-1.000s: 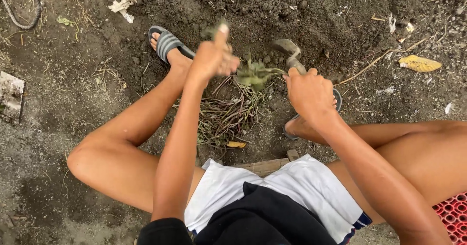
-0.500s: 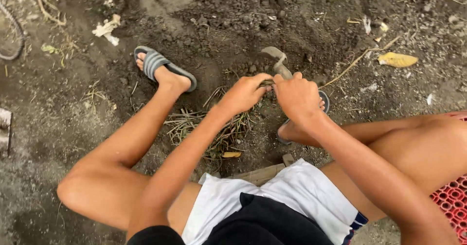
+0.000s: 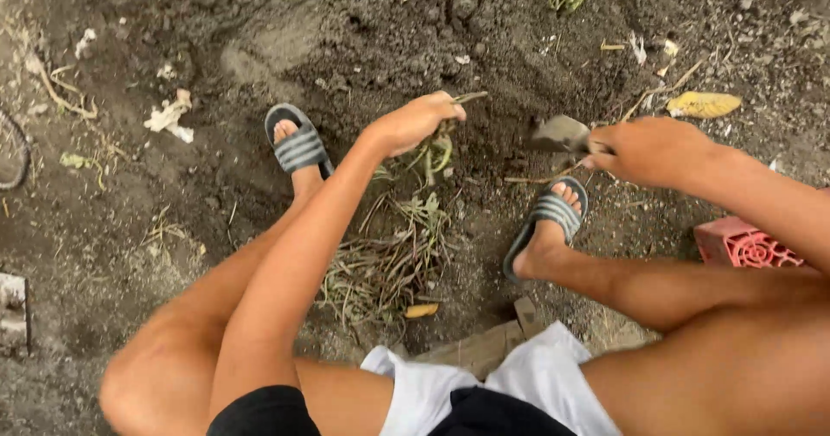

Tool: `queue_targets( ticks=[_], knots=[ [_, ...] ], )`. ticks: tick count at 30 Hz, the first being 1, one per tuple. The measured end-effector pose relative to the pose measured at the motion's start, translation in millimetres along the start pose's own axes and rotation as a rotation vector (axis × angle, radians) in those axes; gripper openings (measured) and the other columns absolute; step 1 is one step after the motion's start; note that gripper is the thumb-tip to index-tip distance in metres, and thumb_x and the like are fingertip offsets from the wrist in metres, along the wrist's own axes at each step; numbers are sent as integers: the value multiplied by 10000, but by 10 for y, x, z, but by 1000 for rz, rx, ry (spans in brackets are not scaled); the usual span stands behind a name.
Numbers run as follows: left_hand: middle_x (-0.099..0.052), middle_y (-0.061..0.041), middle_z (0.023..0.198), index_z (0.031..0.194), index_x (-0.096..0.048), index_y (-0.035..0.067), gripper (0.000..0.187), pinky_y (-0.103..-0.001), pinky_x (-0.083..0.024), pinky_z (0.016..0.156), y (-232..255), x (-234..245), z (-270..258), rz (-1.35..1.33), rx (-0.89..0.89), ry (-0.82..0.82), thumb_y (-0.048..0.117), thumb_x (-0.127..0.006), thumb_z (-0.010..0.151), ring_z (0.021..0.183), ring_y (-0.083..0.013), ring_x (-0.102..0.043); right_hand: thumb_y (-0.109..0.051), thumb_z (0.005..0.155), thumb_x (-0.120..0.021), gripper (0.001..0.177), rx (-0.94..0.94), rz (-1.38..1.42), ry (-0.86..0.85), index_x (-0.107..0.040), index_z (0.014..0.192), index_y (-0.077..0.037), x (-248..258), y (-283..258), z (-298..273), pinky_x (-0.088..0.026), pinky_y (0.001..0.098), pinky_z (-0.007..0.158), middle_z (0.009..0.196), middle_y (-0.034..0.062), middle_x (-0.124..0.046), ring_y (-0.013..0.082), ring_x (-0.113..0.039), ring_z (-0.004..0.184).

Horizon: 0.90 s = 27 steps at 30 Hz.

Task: Planting plant cuttings into the soil using a hand trowel.

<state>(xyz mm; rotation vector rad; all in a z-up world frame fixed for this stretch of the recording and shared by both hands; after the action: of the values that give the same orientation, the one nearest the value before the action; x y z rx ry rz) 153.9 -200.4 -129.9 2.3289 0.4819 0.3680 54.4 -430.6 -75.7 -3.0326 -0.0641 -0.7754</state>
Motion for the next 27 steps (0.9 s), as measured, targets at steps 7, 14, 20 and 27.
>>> queue_targets(
  ticks=[7,14,20,27],
  knots=[
    [-765,-72,923,926,-695,11,242,-333,-635,931,200,341,872,-12,215,-37,135,-530,1052,845,-145,-720,-511,1029,-468,386,-81,75,95,-623,1315,-302,-261,669,570,-617,498,809,997,173,-809,382,-770,961],
    [-457,-122,967,1225,-442,-44,280,-368,-434,648,-236,615,1377,145,560,-79,149,-315,1067,768,-200,-407,-398,1023,-540,219,51,440,309,-658,1075,-221,-667,514,799,-528,516,776,977,141,-768,402,-720,857],
    [-405,-184,1330,1482,-395,-14,461,-452,-391,776,-97,603,1680,242,537,-121,162,-376,1055,1039,-275,-371,-404,1040,-377,668,-165,341,80,-144,1659,-314,-1082,514,890,-597,561,710,1140,186,-659,459,-736,828],
    [-254,-152,1665,1574,-278,20,825,-503,-329,1167,240,421,1930,204,222,-68,430,-606,937,1509,-330,-322,-340,1019,-469,625,-124,442,219,-303,1615,-251,-1441,589,1021,-555,584,587,1022,171,-645,503,-693,723]
  ],
)
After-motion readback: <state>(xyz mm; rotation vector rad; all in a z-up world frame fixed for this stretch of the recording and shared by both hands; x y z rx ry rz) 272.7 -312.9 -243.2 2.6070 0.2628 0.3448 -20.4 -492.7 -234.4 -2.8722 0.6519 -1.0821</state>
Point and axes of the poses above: each hand's wrist, its own z-axis towards the middle knuckle, its own x-axis out of the back of the hand, y = z × x, the point moved 10 cm from there along z, towards the middle knuckle
